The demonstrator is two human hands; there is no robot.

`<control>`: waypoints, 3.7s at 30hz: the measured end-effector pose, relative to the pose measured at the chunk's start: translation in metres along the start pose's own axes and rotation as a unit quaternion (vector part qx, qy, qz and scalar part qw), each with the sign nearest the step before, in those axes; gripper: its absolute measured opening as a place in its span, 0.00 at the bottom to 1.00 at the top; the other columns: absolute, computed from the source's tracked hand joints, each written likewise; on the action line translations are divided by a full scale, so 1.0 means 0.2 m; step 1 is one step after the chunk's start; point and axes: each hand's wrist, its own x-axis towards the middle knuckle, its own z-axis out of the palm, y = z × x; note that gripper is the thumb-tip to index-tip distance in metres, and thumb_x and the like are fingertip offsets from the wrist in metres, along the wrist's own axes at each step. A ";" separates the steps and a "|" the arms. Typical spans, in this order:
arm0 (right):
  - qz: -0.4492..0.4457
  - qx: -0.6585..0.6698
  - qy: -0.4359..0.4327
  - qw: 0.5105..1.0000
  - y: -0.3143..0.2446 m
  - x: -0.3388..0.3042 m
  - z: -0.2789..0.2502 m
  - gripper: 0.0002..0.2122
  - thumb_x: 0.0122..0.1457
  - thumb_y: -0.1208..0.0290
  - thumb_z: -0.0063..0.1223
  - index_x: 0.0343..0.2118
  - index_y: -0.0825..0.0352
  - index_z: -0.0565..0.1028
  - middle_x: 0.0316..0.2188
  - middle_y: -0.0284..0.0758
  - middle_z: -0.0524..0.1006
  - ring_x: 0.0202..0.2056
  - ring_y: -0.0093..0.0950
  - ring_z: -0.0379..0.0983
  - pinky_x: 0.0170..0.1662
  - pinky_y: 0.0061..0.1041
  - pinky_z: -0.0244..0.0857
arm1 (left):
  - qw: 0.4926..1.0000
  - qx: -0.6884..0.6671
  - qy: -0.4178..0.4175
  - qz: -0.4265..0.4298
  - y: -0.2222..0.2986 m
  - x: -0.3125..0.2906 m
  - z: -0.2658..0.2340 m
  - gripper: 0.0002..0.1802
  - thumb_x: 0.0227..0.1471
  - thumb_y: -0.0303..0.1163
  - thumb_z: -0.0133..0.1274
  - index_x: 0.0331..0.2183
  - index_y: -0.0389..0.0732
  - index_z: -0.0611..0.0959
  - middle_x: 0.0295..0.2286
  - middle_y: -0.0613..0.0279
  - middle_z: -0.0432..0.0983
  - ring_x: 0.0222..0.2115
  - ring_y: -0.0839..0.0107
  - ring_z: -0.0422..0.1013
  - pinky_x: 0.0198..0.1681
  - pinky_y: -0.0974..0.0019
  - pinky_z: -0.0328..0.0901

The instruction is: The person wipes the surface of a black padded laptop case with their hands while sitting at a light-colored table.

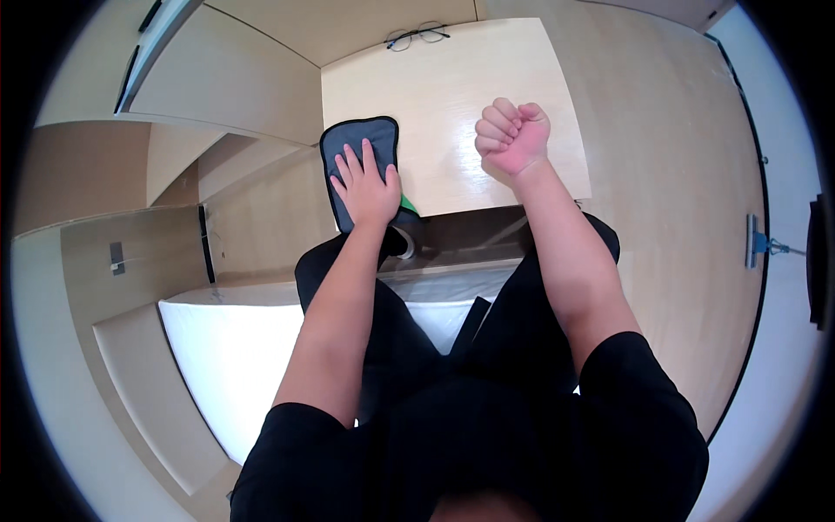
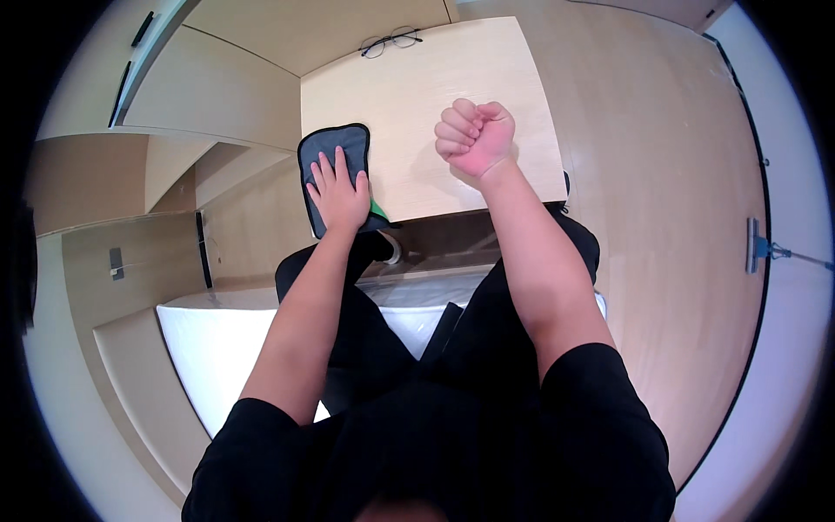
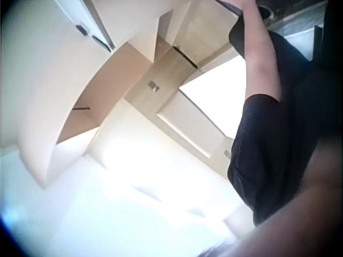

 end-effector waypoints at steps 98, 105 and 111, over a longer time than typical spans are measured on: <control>-0.004 0.029 -0.042 0.999 -0.04 0.07 -0.01 0.14 0.51 0.66 0.51 0.14 0.56 0.59 0.11 0.23 0.56 0.14 0.20 0.51 0.19 0.22 0.46 | 0.999 -0.021 0.022 0.018 0.06 0.37 0.05 0.40 0.64 0.50 0.46 0.72 0.47 0.62 0.73 0.48 0.49 0.74 0.49 0.43 0.73 0.35 0.37; -0.092 0.108 0.231 0.963 0.02 0.10 0.04 0.14 0.56 0.69 0.42 0.15 0.56 0.55 0.12 0.24 0.53 0.15 0.21 0.47 0.21 0.24 0.44 | 0.987 0.005 0.060 -0.150 0.13 1.01 0.09 0.37 0.64 0.51 0.43 0.68 0.44 0.65 0.70 0.49 0.56 0.72 0.49 0.50 0.70 0.32 0.46; -0.101 0.106 0.157 0.977 0.01 0.11 0.03 0.17 0.62 0.55 0.45 0.20 0.60 0.66 0.21 0.30 0.66 0.26 0.27 0.61 0.30 0.26 0.58 | 0.938 -0.051 0.045 -0.339 0.11 1.46 0.07 0.38 0.59 0.53 0.46 0.58 0.31 0.68 0.60 0.38 0.70 0.60 0.44 0.70 0.60 0.41 0.66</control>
